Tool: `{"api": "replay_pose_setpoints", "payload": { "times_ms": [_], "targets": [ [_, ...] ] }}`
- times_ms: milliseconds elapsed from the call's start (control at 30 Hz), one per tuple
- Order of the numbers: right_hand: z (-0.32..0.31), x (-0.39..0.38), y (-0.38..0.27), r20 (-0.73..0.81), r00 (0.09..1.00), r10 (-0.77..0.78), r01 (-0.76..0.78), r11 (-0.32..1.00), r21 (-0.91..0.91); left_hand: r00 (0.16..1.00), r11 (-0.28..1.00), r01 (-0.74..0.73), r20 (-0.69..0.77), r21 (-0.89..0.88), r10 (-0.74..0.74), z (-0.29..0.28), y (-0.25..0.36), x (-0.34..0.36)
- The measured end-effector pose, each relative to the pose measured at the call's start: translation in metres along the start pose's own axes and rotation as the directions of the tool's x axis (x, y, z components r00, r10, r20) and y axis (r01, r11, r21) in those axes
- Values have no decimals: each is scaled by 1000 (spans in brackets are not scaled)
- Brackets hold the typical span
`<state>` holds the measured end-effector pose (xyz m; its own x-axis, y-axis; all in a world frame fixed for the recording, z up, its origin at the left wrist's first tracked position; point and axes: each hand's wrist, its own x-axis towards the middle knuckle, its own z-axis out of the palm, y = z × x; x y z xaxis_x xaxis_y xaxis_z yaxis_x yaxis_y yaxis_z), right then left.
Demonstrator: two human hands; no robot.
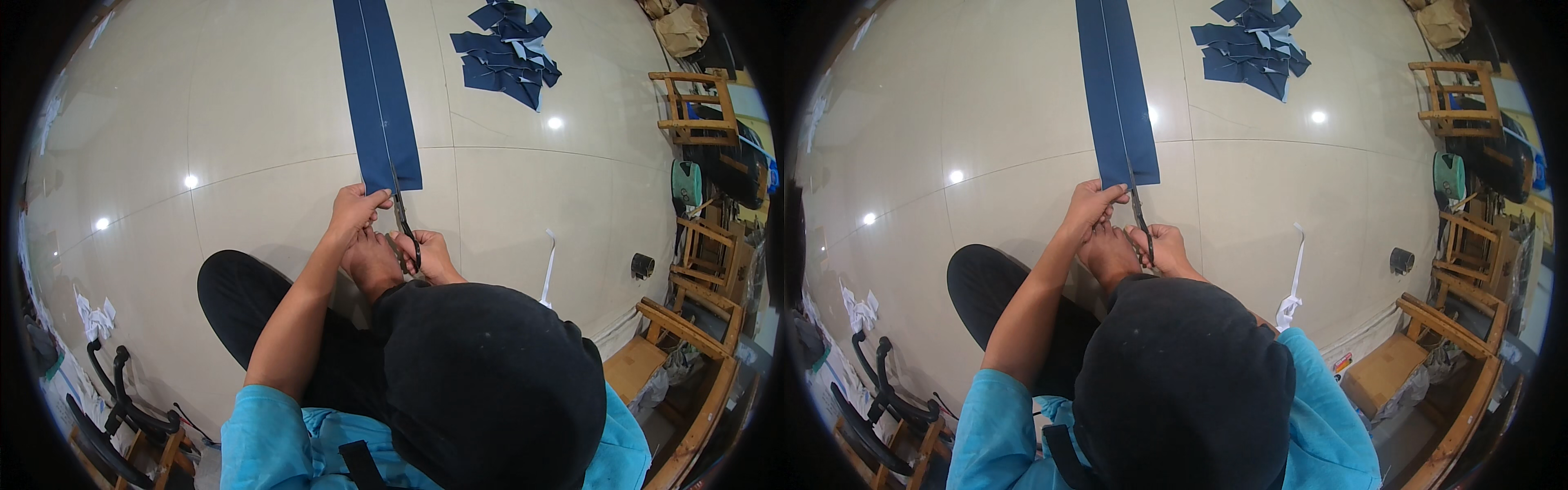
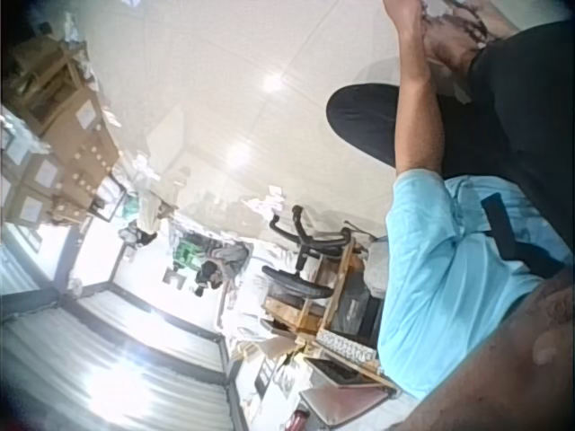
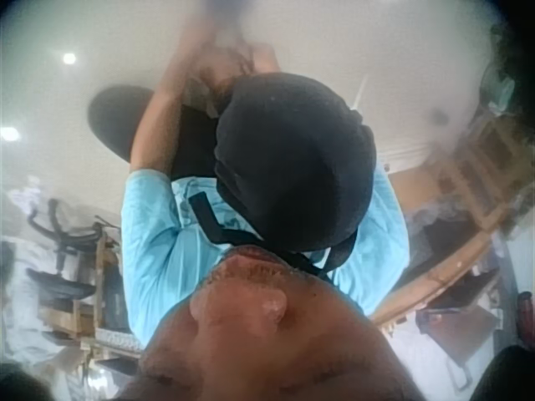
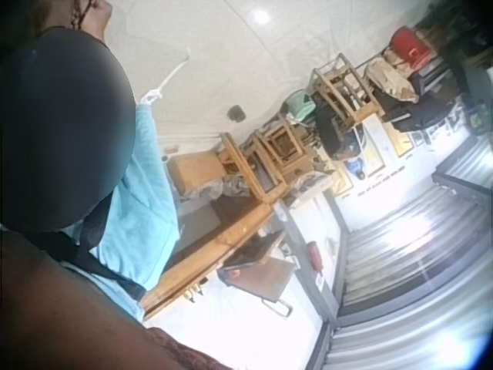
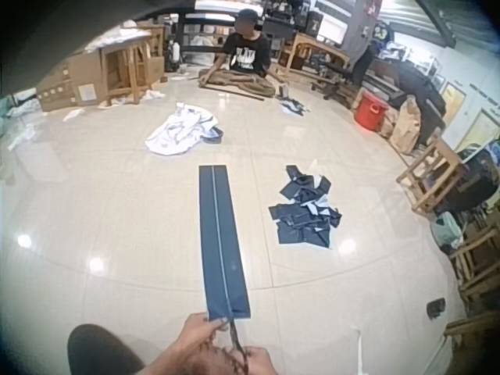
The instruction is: The person cuts a long strip of dark blue fabric into smaller pieces using scissors. They then unfold a white jersey with blue and gray graphics and cut along its seams to separate the sleeves and body sections.
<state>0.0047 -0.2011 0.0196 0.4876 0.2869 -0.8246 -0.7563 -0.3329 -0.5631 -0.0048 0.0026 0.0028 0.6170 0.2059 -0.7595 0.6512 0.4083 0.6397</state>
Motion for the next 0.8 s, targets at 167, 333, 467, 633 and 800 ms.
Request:
{"api": "replay_pose_setpoints", "payload": {
  "times_ms": [167, 333, 467, 633, 800],
  "targets": [
    [-3, 6, 9, -10, 1000, 1, -1, 1000, 4, 1000, 1000, 2, -3, 14, -2, 0, -3, 3],
    [-1, 6, 10, -3, 1000, -9, 9, 1000, 0, 1000, 1000, -16, -3, -4, 16, -3, -7, 6],
    [0, 5, 8, -12, 1000, -10, 10, 1000, -5, 1000, 1000, -20, -14, 8, 20, -4, -9, 7],
    [5, 0, -11, 12, 1000, -25, 25, 999, 31, 1000, 1000, 0, 6, 25, 0, -4, -3, 2],
    [6, 5, -19, 12, 999, -38, 37, 998, 44, 1000, 1000, -3, 16, 23, 2, -4, -2, 1]
  ]
}}
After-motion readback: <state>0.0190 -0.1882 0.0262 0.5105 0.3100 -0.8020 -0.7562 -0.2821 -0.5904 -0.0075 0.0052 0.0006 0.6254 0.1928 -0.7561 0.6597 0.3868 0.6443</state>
